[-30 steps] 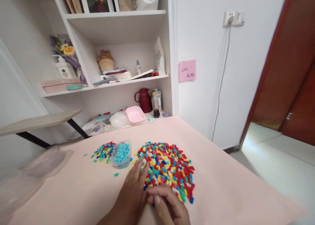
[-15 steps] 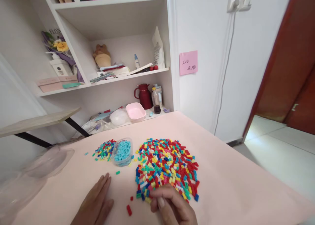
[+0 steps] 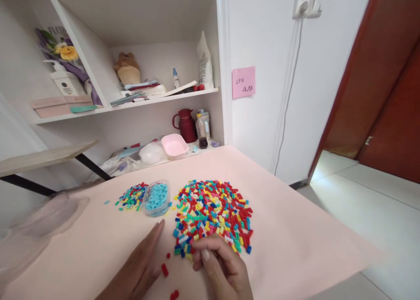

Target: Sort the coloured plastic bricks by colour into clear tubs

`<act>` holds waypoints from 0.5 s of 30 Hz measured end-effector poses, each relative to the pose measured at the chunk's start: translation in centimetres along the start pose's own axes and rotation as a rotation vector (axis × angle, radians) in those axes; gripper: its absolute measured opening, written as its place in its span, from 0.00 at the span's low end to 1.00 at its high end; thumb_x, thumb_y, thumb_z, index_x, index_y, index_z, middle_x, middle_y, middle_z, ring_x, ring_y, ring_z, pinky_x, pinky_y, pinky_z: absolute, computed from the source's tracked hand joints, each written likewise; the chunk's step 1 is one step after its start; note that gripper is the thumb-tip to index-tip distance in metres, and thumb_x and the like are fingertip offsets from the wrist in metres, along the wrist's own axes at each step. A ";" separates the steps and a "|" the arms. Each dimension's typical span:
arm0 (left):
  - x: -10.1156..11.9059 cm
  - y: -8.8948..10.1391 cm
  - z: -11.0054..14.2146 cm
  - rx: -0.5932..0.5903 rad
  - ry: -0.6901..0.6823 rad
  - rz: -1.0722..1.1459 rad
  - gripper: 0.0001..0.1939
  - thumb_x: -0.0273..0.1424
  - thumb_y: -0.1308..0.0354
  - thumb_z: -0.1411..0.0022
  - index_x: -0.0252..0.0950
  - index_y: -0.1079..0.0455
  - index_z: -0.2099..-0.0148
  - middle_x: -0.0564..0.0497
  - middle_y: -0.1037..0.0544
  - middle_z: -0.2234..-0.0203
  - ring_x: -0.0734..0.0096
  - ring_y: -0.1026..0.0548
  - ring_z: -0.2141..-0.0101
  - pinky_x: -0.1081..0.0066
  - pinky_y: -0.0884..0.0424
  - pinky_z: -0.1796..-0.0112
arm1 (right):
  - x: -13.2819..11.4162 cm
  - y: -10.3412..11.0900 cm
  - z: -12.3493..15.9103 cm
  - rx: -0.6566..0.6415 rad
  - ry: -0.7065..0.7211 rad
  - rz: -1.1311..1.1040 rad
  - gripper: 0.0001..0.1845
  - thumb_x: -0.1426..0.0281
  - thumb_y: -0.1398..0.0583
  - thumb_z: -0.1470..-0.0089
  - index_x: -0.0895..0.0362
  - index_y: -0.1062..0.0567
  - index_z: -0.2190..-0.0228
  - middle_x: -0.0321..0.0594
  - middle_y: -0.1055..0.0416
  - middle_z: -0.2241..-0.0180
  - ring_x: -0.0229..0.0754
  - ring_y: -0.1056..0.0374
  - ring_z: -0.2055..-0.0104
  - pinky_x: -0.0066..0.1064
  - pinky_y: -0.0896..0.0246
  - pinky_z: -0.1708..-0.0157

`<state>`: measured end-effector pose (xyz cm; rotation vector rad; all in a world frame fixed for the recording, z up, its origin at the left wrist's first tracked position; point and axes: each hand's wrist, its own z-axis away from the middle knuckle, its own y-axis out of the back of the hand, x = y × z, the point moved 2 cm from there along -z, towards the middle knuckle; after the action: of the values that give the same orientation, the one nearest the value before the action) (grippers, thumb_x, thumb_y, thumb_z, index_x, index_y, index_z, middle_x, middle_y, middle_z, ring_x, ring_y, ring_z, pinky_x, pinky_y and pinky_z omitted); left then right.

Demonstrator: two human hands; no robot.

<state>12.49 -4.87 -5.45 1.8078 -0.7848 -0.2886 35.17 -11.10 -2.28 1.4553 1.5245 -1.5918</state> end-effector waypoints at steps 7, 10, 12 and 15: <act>-0.9 -0.2 2.8 -0.008 -0.220 -0.306 0.55 0.54 0.47 0.42 0.37 0.76 0.29 0.39 0.40 0.36 0.49 0.33 0.41 0.58 0.32 0.46 | 0.4 0.1 0.2 -0.053 -0.051 -0.079 0.14 0.57 0.37 0.46 0.54 0.20 0.69 0.39 0.30 0.76 0.41 0.34 0.72 0.29 0.37 0.70; 0.9 -1.0 1.1 -0.051 -0.249 -0.264 0.54 0.54 0.48 0.41 0.37 0.79 0.29 0.38 0.42 0.35 0.50 0.36 0.39 0.58 0.34 0.45 | 0.5 0.1 0.2 -0.061 -0.063 -0.112 0.13 0.57 0.37 0.46 0.53 0.20 0.69 0.38 0.30 0.76 0.40 0.34 0.72 0.29 0.37 0.70; 2.0 -1.5 -0.5 -0.054 -0.267 -0.222 0.52 0.52 0.49 0.39 0.37 0.80 0.29 0.38 0.44 0.34 0.50 0.36 0.39 0.57 0.34 0.45 | 0.5 0.1 0.2 -0.074 -0.066 -0.131 0.13 0.58 0.37 0.46 0.54 0.20 0.69 0.39 0.29 0.76 0.39 0.33 0.73 0.28 0.37 0.70; 3.1 -2.4 -2.5 -0.039 -0.250 -0.170 0.50 0.47 0.49 0.36 0.37 0.81 0.30 0.38 0.48 0.33 0.50 0.38 0.38 0.56 0.32 0.46 | 0.5 -0.1 0.0 -0.114 -0.059 -0.155 0.13 0.57 0.37 0.45 0.54 0.20 0.69 0.39 0.29 0.77 0.39 0.33 0.74 0.29 0.38 0.71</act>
<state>17.05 -4.53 -6.11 1.8260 -0.7924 -0.6462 34.96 -10.93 -2.71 1.2441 1.6993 -1.5916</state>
